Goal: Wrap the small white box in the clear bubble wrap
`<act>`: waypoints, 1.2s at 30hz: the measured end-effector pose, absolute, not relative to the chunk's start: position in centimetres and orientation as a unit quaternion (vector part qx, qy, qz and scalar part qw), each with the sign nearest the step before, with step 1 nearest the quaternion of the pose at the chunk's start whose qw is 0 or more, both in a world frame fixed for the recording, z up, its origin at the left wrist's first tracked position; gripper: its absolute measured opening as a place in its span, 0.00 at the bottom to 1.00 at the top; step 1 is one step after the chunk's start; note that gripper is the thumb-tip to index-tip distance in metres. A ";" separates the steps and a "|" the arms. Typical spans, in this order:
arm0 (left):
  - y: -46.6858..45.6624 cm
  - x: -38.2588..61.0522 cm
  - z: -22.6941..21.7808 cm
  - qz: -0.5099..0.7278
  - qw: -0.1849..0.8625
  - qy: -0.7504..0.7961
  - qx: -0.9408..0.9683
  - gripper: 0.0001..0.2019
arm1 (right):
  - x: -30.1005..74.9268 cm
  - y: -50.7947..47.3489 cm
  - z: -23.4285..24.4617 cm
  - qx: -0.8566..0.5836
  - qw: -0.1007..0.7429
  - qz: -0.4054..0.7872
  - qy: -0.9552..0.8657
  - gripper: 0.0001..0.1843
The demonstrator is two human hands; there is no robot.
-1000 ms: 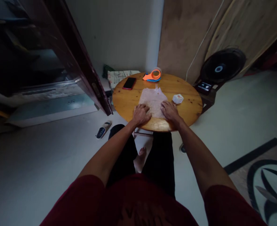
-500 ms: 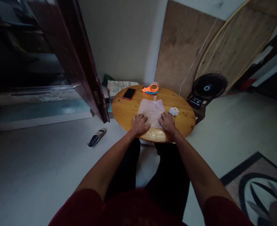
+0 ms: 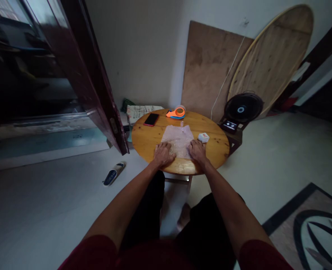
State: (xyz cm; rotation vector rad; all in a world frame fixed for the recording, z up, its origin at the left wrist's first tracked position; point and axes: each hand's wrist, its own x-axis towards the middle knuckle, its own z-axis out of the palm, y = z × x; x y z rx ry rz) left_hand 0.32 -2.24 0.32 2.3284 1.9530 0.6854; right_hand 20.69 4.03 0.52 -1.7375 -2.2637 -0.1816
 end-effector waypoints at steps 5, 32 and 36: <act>-2.1 0.3 0.3 0.207 0.009 0.635 0.744 0.22 | 20.7 4.6 0.2 -0.593 0.141 -0.043 -0.791 0.18; 4.5 6.3 1.1 0.158 0.051 0.551 0.818 0.27 | 22.5 4.1 0.3 -0.584 0.270 0.034 -0.764 0.18; 4.5 6.3 0.1 0.164 0.063 0.546 0.819 0.31 | 23.8 4.9 1.5 -0.630 0.319 -0.034 -0.707 0.22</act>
